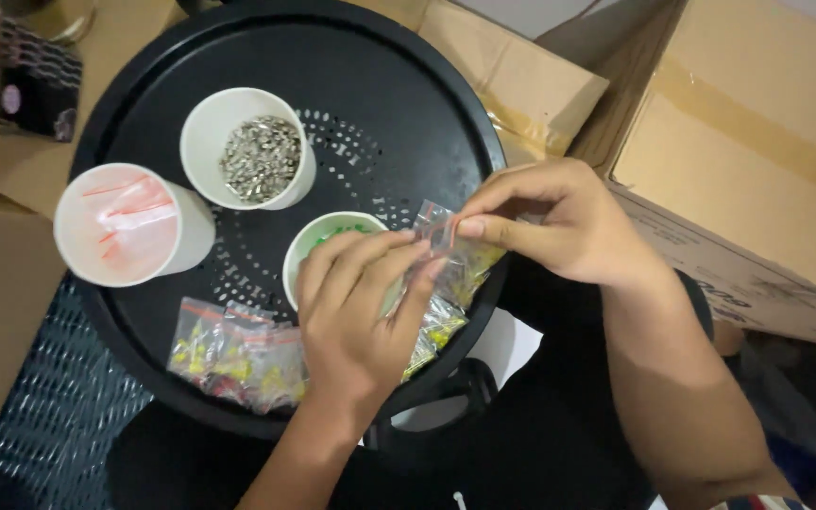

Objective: The person sorts various small hardware components from white cups into plastic bags by hand.

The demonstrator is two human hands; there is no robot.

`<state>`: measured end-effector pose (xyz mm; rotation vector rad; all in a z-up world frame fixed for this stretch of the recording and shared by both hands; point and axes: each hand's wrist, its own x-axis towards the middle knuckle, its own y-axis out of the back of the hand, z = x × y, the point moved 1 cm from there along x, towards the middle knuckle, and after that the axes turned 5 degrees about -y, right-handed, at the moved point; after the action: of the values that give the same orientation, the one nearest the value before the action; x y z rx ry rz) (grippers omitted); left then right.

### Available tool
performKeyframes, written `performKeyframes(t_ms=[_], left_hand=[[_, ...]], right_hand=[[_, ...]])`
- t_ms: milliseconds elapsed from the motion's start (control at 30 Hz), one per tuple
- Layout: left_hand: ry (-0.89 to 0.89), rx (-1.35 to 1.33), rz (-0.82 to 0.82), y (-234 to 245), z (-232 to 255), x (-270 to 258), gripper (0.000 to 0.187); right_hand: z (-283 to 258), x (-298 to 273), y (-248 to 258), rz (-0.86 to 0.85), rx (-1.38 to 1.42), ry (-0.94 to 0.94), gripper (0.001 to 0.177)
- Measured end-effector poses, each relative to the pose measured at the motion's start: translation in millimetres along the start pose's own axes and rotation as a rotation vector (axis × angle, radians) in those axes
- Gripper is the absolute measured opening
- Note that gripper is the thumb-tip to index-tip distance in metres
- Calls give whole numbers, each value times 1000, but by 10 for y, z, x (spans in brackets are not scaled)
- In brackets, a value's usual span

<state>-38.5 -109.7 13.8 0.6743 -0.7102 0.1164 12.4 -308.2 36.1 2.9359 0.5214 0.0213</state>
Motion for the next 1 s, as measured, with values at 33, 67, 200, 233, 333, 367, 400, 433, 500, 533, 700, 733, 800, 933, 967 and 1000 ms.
performKeyframes(t_ms=[33,67,200,233,333,367,400,433,500,533,700,733,800,933,967,1000], left_hand=[[9,-7,-4,1,14,31,17],[-7,38,-78,3,23,60,9],[22,144,-212,13,4,62,9],[34,147,-217,23,10,67,9],[160,193,-351,2,3,48,18],[91,255,-354,-12,-9,44,9],[20,317,-357,-25,-18,43,5],[24,318,-364,-30,-21,58,5],[-94,332,-316,-50,-19,93,24],[-96,328,-321,-53,-23,90,24],[-139,383,-337,-96,-53,85,23],[-137,380,-337,-103,-49,73,23],[-143,407,-348,-113,-51,78,26],[-136,422,-366,-115,-51,38,20],[-145,420,-357,-120,-56,34,20],[-155,418,-348,-124,-60,29,21]], right_hand=[[15,14,72,0,-3,-12,6],[33,31,125,-87,-64,-48,10],[149,86,220,-229,-168,-150,15],[132,113,226,-238,-162,-157,15],[134,172,240,-291,-267,-229,16],[153,197,235,-311,-332,-248,18],[168,222,232,-331,-398,-267,20],[171,245,219,-335,-392,-271,20],[191,277,200,-397,-473,-412,24],[239,283,194,-394,-470,-416,24],[369,300,185,-406,-549,-245,23],[369,294,167,-408,-549,-248,23],[366,319,141,-380,-591,-393,20],[398,318,122,-337,-622,-262,21],[424,316,122,-318,-645,-229,24],[449,313,121,-299,-668,-195,29]])
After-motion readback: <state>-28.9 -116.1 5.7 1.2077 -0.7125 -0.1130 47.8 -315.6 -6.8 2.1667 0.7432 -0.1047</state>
